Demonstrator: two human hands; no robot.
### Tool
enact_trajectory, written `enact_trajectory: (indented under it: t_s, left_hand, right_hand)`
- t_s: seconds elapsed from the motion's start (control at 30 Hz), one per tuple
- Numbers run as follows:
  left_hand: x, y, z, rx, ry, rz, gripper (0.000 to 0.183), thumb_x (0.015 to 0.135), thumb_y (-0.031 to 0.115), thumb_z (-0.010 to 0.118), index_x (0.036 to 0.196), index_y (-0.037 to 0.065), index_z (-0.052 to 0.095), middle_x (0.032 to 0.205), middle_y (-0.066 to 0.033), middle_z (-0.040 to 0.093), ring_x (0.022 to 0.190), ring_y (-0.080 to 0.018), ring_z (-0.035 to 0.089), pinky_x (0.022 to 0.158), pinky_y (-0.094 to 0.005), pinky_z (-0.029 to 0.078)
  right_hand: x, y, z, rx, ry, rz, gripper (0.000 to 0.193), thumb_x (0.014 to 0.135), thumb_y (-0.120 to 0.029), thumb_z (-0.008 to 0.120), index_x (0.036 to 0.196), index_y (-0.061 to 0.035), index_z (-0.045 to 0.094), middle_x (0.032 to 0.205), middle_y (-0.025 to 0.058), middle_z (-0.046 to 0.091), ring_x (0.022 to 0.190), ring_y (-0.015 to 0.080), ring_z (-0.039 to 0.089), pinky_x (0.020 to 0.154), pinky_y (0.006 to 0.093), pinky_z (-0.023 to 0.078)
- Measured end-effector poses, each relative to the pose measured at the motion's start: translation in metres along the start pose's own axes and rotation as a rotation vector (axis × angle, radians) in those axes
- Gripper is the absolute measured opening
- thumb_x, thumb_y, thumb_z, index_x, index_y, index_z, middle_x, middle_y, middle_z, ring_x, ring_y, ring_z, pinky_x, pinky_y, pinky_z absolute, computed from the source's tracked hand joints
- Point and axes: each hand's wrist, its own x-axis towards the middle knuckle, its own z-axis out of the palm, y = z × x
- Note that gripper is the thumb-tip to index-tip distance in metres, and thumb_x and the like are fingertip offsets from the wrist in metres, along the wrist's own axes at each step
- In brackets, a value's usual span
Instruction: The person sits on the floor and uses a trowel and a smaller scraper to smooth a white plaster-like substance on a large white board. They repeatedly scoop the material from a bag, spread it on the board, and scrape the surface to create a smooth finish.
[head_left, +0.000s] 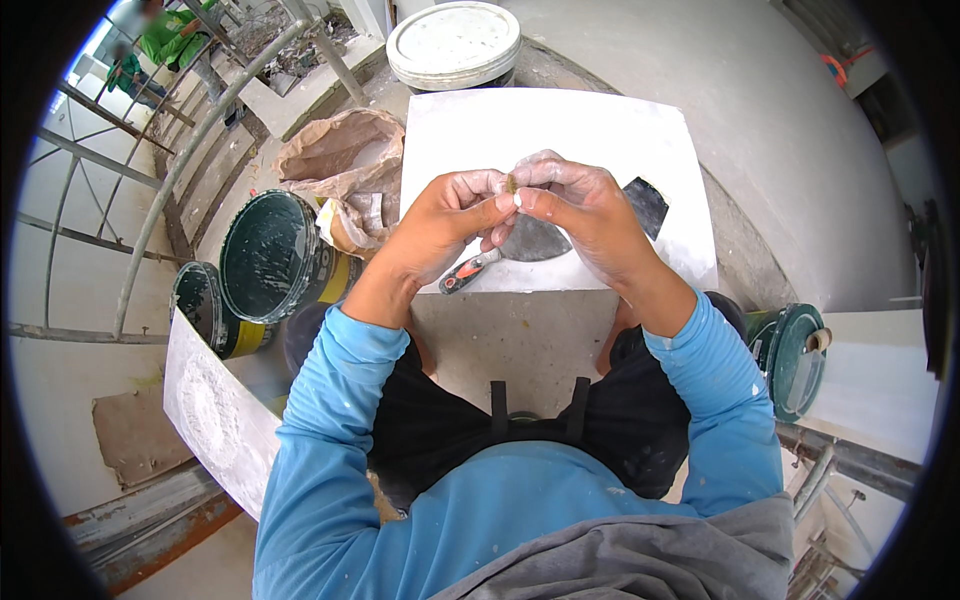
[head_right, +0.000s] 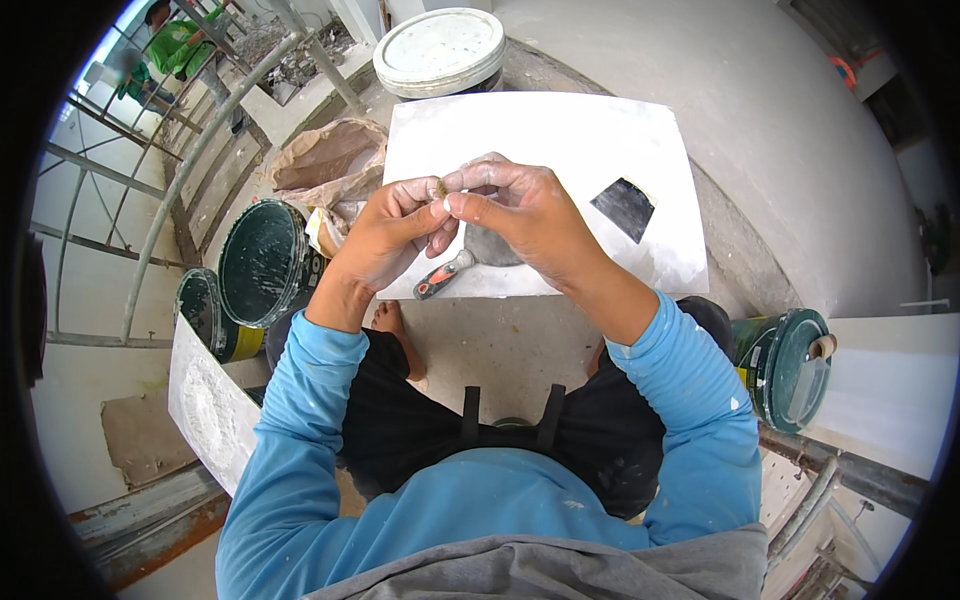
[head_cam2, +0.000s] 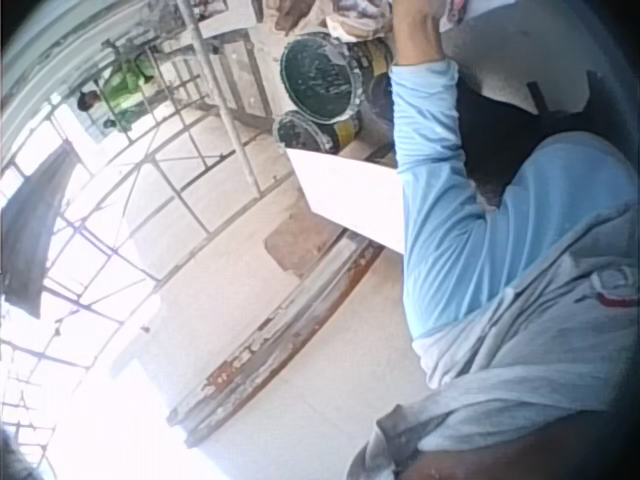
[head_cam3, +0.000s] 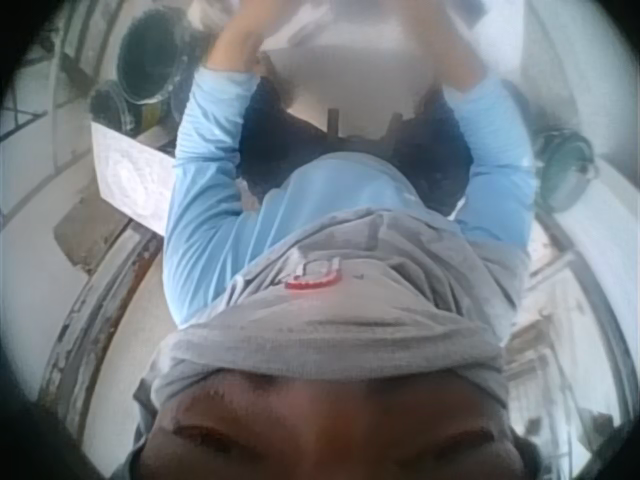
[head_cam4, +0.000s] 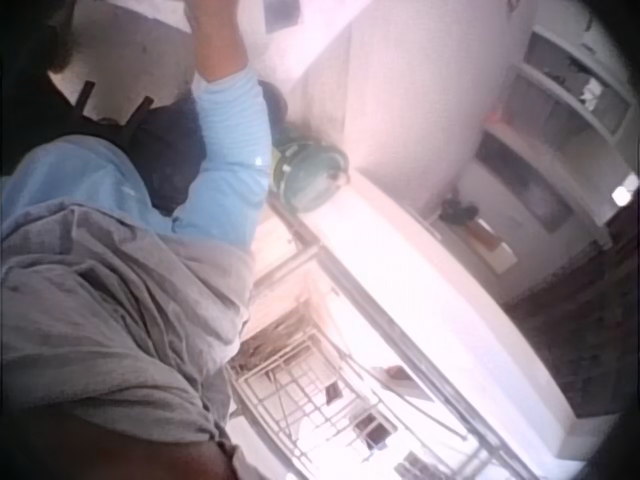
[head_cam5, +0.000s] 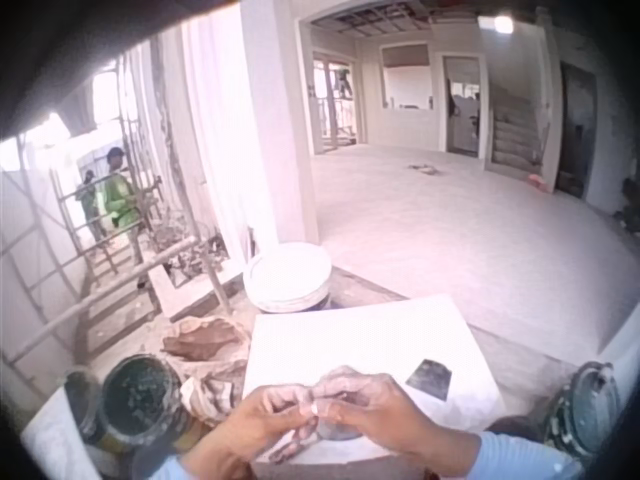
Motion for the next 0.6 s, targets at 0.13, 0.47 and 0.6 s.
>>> enact_trajectory:
  t_s: [0.13,0.47,0.6]
  left_hand:
    - [-0.001,0.000,-0.006,0.000,-0.049,-0.035,0.018,0.101,0.022,0.067,0.097,0.004,0.066,0.078,-0.0005,0.060,0.067,-0.0096,0.053,0.061,-0.0239,0.043]
    - [0.006,-0.017,0.009,0.014,0.189,0.021,0.019,0.096,0.022,0.074,0.099,0.003,0.072,0.078,-0.0005,0.066,0.068,-0.0078,0.058,0.062,-0.0232,0.045]
    - [0.007,-0.023,0.012,0.006,0.242,0.083,0.020,0.095,0.023,0.075,0.098,0.003,0.073,0.078,-0.0004,0.066,0.068,-0.0076,0.058,0.063,-0.0231,0.045]
  right_hand:
    - [-0.001,0.007,-0.002,-0.089,0.034,-0.024,0.026,0.094,-0.016,0.074,0.107,0.0067,0.072,0.114,0.0105,0.064,0.104,0.0190,0.065,0.093,0.0338,0.051]
    - [-0.004,0.017,0.006,-0.042,0.293,-0.086,0.030,0.093,-0.019,0.076,0.108,0.0068,0.071,0.113,0.0114,0.066,0.102,0.0175,0.063,0.090,0.0315,0.050]
    - [-0.004,0.021,0.007,-0.040,0.320,-0.076,0.033,0.094,-0.021,0.075,0.111,0.0065,0.071,0.114,0.0111,0.068,0.102,0.0166,0.063,0.091,0.0306,0.050]
